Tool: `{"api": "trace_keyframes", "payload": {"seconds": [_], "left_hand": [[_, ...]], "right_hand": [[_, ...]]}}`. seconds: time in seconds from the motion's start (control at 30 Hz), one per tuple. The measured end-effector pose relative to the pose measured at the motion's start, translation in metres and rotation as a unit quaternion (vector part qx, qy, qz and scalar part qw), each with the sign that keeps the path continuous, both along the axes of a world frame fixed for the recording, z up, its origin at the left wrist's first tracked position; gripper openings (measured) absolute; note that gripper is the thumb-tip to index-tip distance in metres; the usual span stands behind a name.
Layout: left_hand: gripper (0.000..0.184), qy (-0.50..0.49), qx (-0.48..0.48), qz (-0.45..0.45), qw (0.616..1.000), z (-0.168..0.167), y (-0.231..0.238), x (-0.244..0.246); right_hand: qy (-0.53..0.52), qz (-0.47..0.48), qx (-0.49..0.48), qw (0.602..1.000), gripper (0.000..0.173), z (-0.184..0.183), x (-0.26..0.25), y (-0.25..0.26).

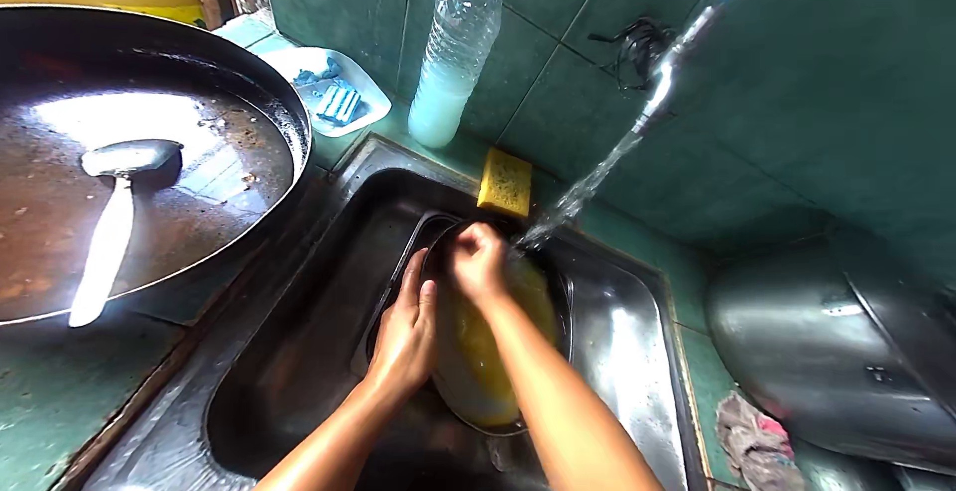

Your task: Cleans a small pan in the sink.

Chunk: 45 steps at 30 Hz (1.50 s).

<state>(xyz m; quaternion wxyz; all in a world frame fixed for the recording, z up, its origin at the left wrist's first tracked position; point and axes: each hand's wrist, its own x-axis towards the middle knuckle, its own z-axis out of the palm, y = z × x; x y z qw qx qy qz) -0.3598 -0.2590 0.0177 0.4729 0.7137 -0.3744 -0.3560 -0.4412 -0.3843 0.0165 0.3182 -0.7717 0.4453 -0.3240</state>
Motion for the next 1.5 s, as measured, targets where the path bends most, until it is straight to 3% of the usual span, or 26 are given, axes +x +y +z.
{"api": "trace_keyframes", "payload": {"seconds": [0.07,0.2,0.27,0.4,0.5,0.6,0.67,0.73,0.83,0.9,0.93,1.07,1.13,1.2,1.27,1.4,1.43,1.5], "left_hand": [[0.055,0.006,0.007,0.000,1.000,0.000,0.001,0.003],[0.055,0.009,-0.004,-0.003,1.000,-0.003,0.000,0.000],[0.055,0.011,-0.005,-0.004,1.000,-0.004,0.001,-0.004],[0.055,0.008,0.014,-0.017,1.000,0.003,0.002,-0.001],[0.055,0.010,0.016,-0.013,1.000,0.003,0.002,0.001],[0.055,0.010,0.003,-0.012,1.000,-0.003,0.001,0.002],[0.054,0.018,0.001,-0.013,1.000,-0.005,0.000,0.000],[0.055,0.009,-0.005,-0.011,1.000,-0.003,0.000,-0.002],[0.055,0.006,0.011,-0.017,1.000,0.003,0.001,0.002],[0.054,0.011,0.020,-0.017,1.000,0.004,0.001,0.002],[0.054,0.012,0.020,-0.017,1.000,0.004,0.002,0.000],[0.055,-0.005,-0.007,-0.004,1.000,-0.002,0.003,0.001],[0.057,0.002,0.010,-0.014,1.000,0.001,0.003,0.005],[0.058,0.005,0.021,-0.023,0.999,0.004,0.001,0.006],[0.057,0.002,0.015,-0.026,1.000,0.004,-0.001,0.004],[0.053,0.006,-0.002,-0.017,1.000,-0.001,0.000,0.002],[0.053,0.010,-0.008,-0.013,1.000,-0.001,0.000,0.004],[0.054,0.009,-0.008,-0.015,1.000,-0.001,0.002,0.007]], "right_hand": [[-0.013,-0.061,0.021,0.998,0.007,0.001,0.008,-0.002],[-0.050,0.085,0.108,0.989,0.005,0.006,-0.011,0.048],[-0.063,0.104,0.153,0.981,0.008,0.003,-0.019,0.059],[-0.020,-0.016,0.052,0.998,0.009,0.000,-0.002,0.015],[-0.023,-0.079,0.036,0.996,0.008,0.001,0.006,0.010],[-0.059,0.062,0.118,0.989,0.007,0.001,-0.010,0.048],[-0.070,0.106,0.146,0.981,0.004,-0.003,-0.017,0.058],[-0.021,0.075,0.094,0.993,0.005,-0.001,-0.011,0.042],[0.029,-0.079,0.014,0.996,0.012,-0.004,-0.001,-0.006],[0.018,-0.165,0.023,0.986,0.016,-0.003,0.005,-0.012],[0.009,-0.162,0.038,0.986,0.016,0.000,0.007,-0.004],[-0.033,0.111,0.116,0.986,0.008,0.001,-0.022,0.056],[0.039,0.244,0.172,0.954,0.011,0.001,-0.066,0.079],[0.106,0.315,0.184,0.925,0.011,0.006,-0.104,0.088],[0.116,0.293,0.162,0.935,0.011,0.007,-0.106,0.094],[-0.018,0.057,0.131,0.990,0.010,0.005,-0.016,0.077],[-0.050,0.038,0.133,0.989,0.012,0.004,-0.004,0.069],[-0.073,0.088,0.158,0.981,0.011,0.000,-0.011,0.067]]}}
